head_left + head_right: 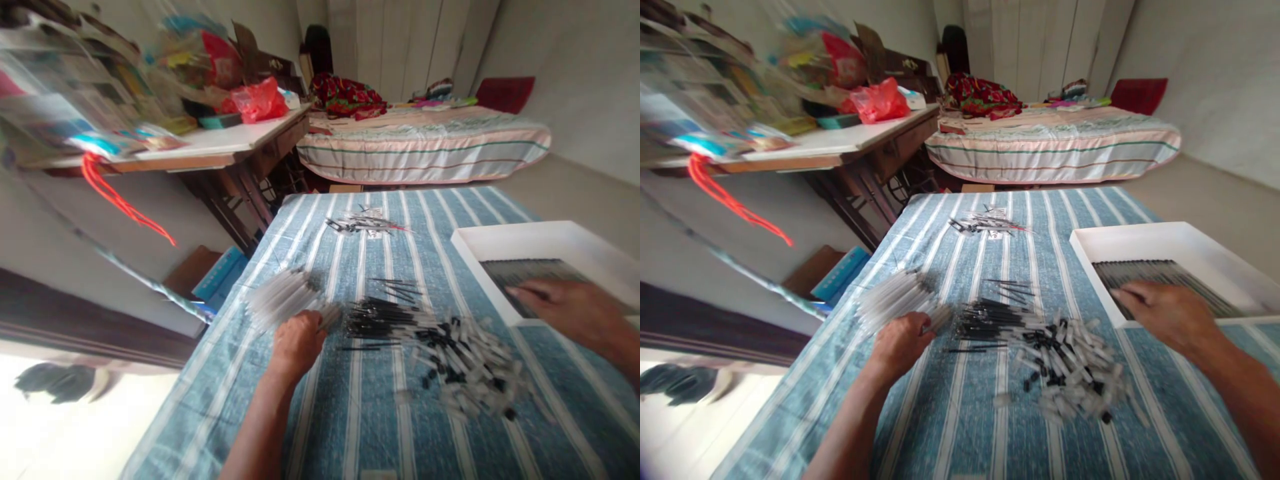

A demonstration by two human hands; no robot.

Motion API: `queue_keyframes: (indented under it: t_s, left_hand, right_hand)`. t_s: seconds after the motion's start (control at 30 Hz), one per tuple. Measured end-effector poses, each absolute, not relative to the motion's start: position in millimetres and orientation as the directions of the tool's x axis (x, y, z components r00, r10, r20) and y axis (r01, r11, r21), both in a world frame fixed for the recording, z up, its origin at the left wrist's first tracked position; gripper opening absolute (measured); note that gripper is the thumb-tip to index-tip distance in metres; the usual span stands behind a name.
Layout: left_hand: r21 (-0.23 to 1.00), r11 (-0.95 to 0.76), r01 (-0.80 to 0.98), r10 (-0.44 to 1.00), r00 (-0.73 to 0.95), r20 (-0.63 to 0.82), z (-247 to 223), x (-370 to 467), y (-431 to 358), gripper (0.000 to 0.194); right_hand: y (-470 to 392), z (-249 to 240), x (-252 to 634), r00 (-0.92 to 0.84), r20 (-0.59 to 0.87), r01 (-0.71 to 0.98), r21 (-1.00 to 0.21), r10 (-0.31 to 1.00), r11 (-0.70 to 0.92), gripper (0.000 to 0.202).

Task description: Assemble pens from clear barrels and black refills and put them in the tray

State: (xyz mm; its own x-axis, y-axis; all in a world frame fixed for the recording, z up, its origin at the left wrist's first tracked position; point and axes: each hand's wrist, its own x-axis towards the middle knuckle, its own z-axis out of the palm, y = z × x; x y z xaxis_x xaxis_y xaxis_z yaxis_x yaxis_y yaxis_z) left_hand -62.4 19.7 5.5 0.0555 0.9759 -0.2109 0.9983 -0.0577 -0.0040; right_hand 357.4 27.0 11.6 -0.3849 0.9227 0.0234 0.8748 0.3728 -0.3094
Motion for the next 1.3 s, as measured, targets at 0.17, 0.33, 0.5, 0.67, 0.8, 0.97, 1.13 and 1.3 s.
queue_keyframes:
  t_s: [0.17, 0.33, 0.5, 0.67, 0.8, 0.97, 1.13, 1.3]
  left_hand:
    - [-0.003, -0.09, 0.996, 0.982, 0.088, -0.166, 4, -54, 17, 0.022]
    - [-0.043, -0.129, 0.991, 0.972, 0.117, -0.206, 5, -46, 16, 0.021]
    - [-0.023, -0.143, 0.989, 0.965, 0.134, -0.227, 3, -45, 15, 0.019]
    - [0.047, -0.168, 0.985, 0.967, 0.174, -0.184, 7, -45, 11, 0.017]
    - [0.334, -0.21, 0.919, 0.972, 0.234, -0.034, 8, -51, 10, 0.012]
    - [0.567, -0.295, 0.769, 0.949, 0.303, 0.083, 9, -52, 10, 0.007]
    - [0.647, -0.343, 0.681, 0.929, 0.346, 0.128, 12, -48, 8, 0.007]
    - [0.674, -0.372, 0.638, 0.914, 0.377, 0.148, 11, -48, 9, 0.009]
  right_hand:
    - [-2, 5, 238, -0.478, 0.026, 0.829, -0.317, 0.878, 0.461, 0.021]
    - [-15, -4, 170, -0.582, -0.113, 0.809, -0.185, 0.806, 0.558, 0.023]
    - [-16, -8, 153, -0.537, -0.206, 0.839, -0.028, 0.818, 0.544, 0.029]
    - [-15, -13, 155, -0.579, -0.139, 0.811, 0.011, 0.804, 0.586, 0.024]
    - [-8, -16, 172, -0.58, -0.007, 0.815, -0.028, 0.815, 0.579, 0.017]
    - [6, -22, 205, -0.487, 0.353, 0.855, 0.006, 0.799, 0.519, 0.025]
    - [12, -25, 222, -0.462, 0.455, 0.861, 0.022, 0.761, 0.509, 0.027]
    - [14, -27, 227, -0.443, 0.437, 0.88, 0.045, 0.783, 0.473, 0.026]
